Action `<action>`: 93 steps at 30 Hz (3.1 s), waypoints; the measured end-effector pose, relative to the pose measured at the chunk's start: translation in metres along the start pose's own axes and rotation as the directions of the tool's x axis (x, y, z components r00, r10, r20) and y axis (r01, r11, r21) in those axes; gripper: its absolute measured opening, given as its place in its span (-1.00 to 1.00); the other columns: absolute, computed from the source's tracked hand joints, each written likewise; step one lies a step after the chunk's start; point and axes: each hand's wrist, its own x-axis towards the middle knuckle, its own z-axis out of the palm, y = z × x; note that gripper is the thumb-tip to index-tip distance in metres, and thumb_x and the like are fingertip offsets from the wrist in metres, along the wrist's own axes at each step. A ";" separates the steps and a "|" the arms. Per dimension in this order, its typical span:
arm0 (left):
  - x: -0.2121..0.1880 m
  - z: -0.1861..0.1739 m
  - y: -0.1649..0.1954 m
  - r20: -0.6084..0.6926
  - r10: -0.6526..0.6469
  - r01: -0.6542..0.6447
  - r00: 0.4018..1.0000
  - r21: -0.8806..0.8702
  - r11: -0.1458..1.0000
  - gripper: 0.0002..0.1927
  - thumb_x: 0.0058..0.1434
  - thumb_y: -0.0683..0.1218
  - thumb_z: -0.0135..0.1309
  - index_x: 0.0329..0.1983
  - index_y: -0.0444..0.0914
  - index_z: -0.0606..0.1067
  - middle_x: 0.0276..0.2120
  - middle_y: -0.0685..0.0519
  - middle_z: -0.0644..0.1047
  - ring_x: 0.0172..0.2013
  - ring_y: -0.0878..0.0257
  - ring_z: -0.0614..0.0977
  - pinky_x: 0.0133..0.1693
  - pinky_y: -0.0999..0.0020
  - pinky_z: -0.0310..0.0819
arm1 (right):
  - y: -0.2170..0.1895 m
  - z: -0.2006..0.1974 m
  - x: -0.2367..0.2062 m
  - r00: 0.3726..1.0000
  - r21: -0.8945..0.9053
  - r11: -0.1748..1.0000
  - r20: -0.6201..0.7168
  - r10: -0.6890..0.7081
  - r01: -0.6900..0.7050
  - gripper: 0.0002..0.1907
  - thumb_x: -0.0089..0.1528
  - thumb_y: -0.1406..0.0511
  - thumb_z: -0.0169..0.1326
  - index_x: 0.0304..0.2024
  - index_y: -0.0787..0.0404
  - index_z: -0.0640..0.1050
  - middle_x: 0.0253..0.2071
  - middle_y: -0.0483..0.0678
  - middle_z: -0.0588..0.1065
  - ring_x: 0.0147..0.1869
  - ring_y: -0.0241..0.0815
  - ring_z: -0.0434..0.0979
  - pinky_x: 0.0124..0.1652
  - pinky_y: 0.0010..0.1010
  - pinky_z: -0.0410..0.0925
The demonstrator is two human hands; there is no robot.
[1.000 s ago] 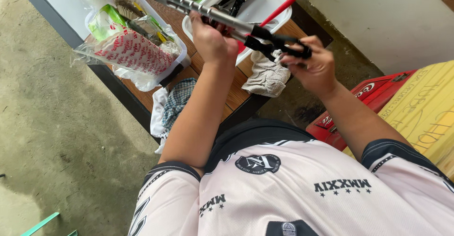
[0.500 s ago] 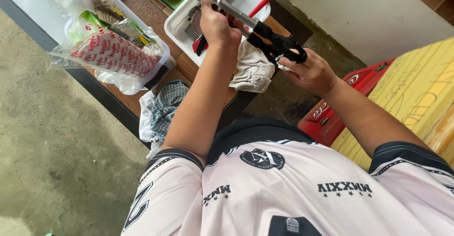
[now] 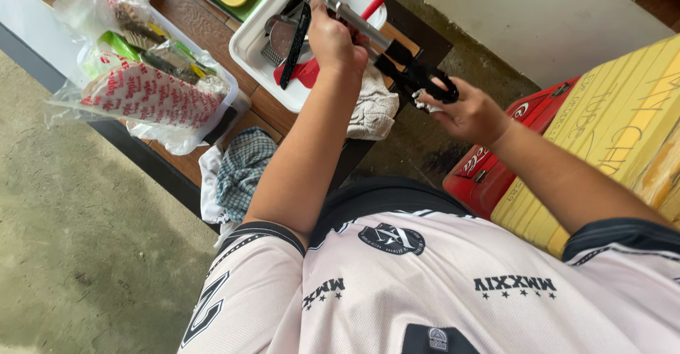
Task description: The person wipes a black griddle pan and a white table using a cloth, then moves a yellow plastic chair and continues wiping the table surface. The person also handles a red pot and a container of utensils, placing them aside during the cleaning process.
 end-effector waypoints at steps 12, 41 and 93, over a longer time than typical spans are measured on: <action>-0.003 -0.002 -0.043 0.134 0.089 -0.094 0.987 0.030 0.995 -0.62 0.46 0.13 -0.21 -0.35 -0.21 0.35 -0.64 0.13 0.34 -0.69 0.32 0.32 -0.66 0.35 0.19 | 0.016 0.039 -0.049 0.994 -0.120 0.986 0.000 0.114 -0.113 -0.66 0.19 0.48 0.12 0.03 0.24 0.59 0.01 0.16 0.48 0.05 0.15 0.53 -0.02 -0.16 0.46; 0.019 0.020 0.042 0.055 -0.007 0.020 0.998 -0.235 0.972 -0.64 0.39 0.10 -0.13 -0.38 -0.26 0.34 -0.55 0.07 0.30 -0.54 0.26 0.31 -0.48 0.29 0.10 | 0.030 -0.011 -0.032 0.633 0.788 -0.604 0.407 0.658 0.121 -0.73 0.49 0.37 -0.05 0.19 0.40 0.45 0.04 0.12 0.56 0.07 -0.05 0.62 0.06 -0.19 0.52; -0.201 0.111 0.154 0.626 0.205 -0.391 -0.753 -0.675 0.626 -0.59 0.59 0.01 -0.28 -0.43 -0.12 0.33 -0.41 0.16 0.34 -0.49 0.32 0.41 -0.52 0.39 0.20 | -0.081 -0.133 0.080 0.688 0.517 0.767 -0.396 0.608 -0.379 -0.89 0.26 0.48 0.12 -0.20 0.25 0.63 -0.09 0.01 0.56 -0.15 -0.30 0.59 -0.24 -0.51 0.52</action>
